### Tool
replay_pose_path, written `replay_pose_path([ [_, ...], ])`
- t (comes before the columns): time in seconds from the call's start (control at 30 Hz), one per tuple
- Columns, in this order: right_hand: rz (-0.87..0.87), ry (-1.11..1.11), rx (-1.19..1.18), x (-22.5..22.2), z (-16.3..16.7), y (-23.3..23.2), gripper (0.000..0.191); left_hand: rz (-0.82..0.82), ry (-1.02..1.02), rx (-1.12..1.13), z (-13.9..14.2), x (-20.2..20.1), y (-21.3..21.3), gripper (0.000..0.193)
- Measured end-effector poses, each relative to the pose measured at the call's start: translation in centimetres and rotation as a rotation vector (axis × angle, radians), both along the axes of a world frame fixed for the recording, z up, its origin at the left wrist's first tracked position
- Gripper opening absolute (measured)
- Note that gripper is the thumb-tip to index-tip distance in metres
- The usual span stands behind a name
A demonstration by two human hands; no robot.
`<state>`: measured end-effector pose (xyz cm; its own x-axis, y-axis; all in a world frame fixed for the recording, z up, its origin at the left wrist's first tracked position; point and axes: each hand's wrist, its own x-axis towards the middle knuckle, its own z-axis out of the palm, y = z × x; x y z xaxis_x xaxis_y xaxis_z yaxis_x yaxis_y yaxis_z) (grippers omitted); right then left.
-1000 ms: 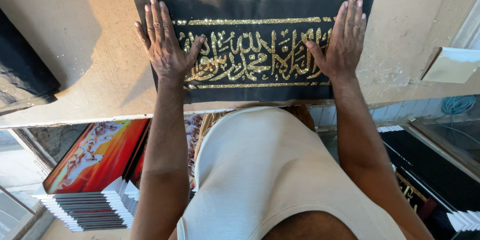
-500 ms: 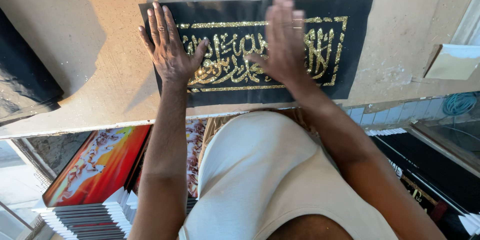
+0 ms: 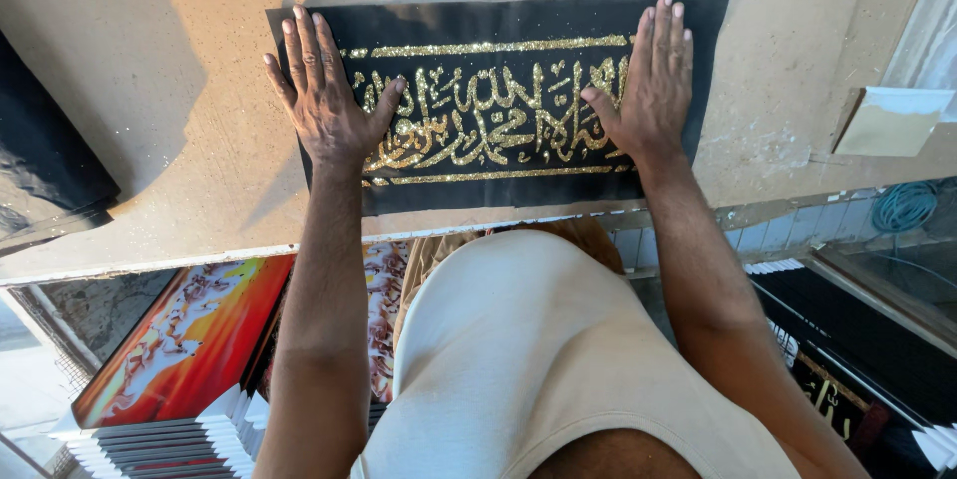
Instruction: The person spreads glue from a packet onto a flat board using a small sponge, then lays a black fabric banner with gold glitter calligraphy onto the glued board, presses and smooths it flat with both hands, and stacks finished banners aside.
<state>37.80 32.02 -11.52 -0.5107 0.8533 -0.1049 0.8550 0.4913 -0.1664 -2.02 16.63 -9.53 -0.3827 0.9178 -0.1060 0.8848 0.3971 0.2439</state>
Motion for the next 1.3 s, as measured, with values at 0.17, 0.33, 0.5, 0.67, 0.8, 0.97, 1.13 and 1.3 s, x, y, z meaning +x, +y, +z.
replay_pose_path([
  [0.17, -0.178, -0.081, -0.104, 1.9, 0.4, 0.0, 0.111, 0.000, -0.008, -0.016, -0.3, -0.1, -0.4, 0.113],
  [0.33, -0.118, -0.094, -0.008, 3.2, 0.2, 0.1, 0.108, -0.006, 0.040, -0.048, -1.4, -0.6, -1.1, 0.115],
  [0.5, -0.123, -0.135, 0.015, 3.4, 1.0, -1.0, 0.105, -0.049, -0.137, 0.072, -1.0, -1.9, -2.3, 0.111],
  [0.67, -0.163, 0.006, -0.004, 3.9, 2.3, -6.0, 0.097, 0.060, -0.033, 0.003, 0.3, 1.6, -6.2, 0.107],
  [0.8, -0.082, 0.049, -0.051, 4.4, 1.7, -8.9, 0.106, 0.021, -0.018, -0.052, 0.2, 4.3, -8.5, 0.113],
  [0.97, -0.039, 0.082, -0.023, 5.1, 1.0, -8.7, 0.110, -0.005, 0.046, -0.058, -0.7, 3.9, -8.8, 0.116],
  [1.13, -0.044, 0.080, -0.013, 5.2, 0.7, -8.6, 0.112, -0.018, 0.090, 0.015, -1.3, 3.8, -9.1, 0.116],
  [1.3, -0.036, 0.057, -0.018, 5.2, 1.2, -9.1, 0.111, -0.017, 0.080, -0.087, -1.3, 3.6, -9.0, 0.116],
])
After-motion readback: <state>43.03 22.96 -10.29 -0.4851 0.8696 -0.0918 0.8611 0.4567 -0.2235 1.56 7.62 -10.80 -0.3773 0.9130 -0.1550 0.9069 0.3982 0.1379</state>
